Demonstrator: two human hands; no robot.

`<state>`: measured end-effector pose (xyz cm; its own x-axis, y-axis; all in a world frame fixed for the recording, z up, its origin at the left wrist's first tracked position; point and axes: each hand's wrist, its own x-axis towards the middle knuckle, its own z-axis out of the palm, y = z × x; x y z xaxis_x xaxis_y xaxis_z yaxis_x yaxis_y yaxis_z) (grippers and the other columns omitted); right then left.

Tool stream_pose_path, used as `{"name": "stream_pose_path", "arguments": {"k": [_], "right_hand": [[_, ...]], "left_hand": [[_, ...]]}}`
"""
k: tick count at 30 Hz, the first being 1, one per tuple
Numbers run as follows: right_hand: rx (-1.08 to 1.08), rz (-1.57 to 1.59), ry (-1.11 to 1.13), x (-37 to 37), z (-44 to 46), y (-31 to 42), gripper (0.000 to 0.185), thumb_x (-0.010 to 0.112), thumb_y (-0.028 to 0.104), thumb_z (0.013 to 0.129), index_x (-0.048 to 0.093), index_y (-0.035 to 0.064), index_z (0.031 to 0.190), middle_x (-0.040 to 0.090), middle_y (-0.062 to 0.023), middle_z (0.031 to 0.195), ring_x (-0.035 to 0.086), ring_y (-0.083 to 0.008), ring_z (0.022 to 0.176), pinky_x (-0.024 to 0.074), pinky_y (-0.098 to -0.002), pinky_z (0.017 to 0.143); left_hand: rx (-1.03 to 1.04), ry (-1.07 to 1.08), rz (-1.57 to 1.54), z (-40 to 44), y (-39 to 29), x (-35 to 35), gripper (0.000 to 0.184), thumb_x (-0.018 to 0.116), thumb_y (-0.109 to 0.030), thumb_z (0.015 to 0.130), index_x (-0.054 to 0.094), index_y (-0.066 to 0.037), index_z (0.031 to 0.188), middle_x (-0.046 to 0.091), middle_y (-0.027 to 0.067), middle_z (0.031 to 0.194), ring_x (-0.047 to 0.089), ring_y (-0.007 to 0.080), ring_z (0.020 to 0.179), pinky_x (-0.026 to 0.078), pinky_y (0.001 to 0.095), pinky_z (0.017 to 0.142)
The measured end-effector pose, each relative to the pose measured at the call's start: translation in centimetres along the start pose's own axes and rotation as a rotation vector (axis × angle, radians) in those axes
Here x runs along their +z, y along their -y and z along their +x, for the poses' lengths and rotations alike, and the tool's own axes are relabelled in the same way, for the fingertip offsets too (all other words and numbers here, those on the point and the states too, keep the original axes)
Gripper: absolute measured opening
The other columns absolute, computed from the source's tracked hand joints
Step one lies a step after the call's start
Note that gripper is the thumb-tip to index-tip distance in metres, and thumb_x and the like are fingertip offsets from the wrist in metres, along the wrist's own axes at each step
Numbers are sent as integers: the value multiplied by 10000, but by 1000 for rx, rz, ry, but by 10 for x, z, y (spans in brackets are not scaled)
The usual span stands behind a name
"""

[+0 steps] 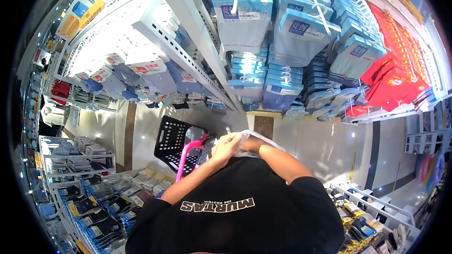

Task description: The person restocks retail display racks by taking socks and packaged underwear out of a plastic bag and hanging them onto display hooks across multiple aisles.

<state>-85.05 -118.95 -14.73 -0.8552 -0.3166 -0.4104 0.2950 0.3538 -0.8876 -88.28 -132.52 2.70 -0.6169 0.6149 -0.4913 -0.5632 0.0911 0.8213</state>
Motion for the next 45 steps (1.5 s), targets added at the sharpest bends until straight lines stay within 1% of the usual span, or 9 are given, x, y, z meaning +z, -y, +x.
{"name": "stream_pose_path", "arguments": {"k": [2,3,8,12,14,21,29,35,45], "right_hand": [[-55,-570,41,-17,-25,62,393,652,302,873,642,26,1153,666,-174,1152,632,-297,1056,489,-408,879],[47,-556,14,7,1,-9,496,665,355,856,607,22,1219,636,-205,1218,604,-347,1124,471,-438,943],[-210,-194,86,-100,-70,139,443,712,280,852,629,-32,1155,670,-189,1086,645,-277,992,509,-369,893],[-255,-12,-787,-174,-101,234,440,748,250,834,634,-8,1171,676,-186,1099,656,-277,1007,517,-370,866],[-543,-42,-1143,-191,-93,266,655,739,236,844,465,-42,1370,512,-248,1360,528,-334,1233,433,-397,1024],[-564,-129,-1427,-217,-49,311,966,744,257,835,148,-154,1475,226,-308,1531,248,-369,1437,199,-400,1180],[-675,228,-1369,-252,-19,305,1037,844,270,724,222,-112,1462,433,-273,1398,463,-312,1284,362,-384,1085],[-689,576,-1120,-239,-27,304,643,814,135,779,491,-25,1311,621,-151,1211,596,-210,1090,462,-327,950],[-575,495,-1075,-237,-50,324,630,805,128,794,489,-23,1317,626,-133,1191,604,-208,1071,468,-330,933]], "left_hand": [[-13,-44,6,3,6,-12,265,580,-276,1007,714,-49,1021,560,-74,704,399,15,557,310,211,498],[4,-64,36,6,13,-19,270,577,-279,1008,713,-46,1018,561,-78,703,386,9,547,287,206,485],[-57,-136,-27,2,21,-42,240,560,-276,1016,686,-73,1024,412,-103,595,317,23,462,222,217,426],[-98,-200,-69,4,31,-49,241,566,-280,1011,686,-71,1010,405,-99,582,305,26,444,210,222,413],[-107,-213,-81,3,27,-46,246,570,-279,1011,696,-69,989,433,-93,572,305,20,424,206,224,395],[-64,-234,-74,-3,24,-46,216,575,-259,1007,680,-88,927,409,-105,589,321,16,459,221,210,413],[-65,-214,-139,-10,33,-58,192,574,-247,1007,682,-92,972,420,-112,611,319,7,468,220,207,419],[-50,-221,-103,-7,35,-55,200,577,-245,1005,687,-79,984,442,-107,621,324,9,473,225,210,422],[-83,-201,-86,-8,32,-51,222,588,-262,1000,700,-71,998,452,-101,604,340,17,469,237,214,425]]}}
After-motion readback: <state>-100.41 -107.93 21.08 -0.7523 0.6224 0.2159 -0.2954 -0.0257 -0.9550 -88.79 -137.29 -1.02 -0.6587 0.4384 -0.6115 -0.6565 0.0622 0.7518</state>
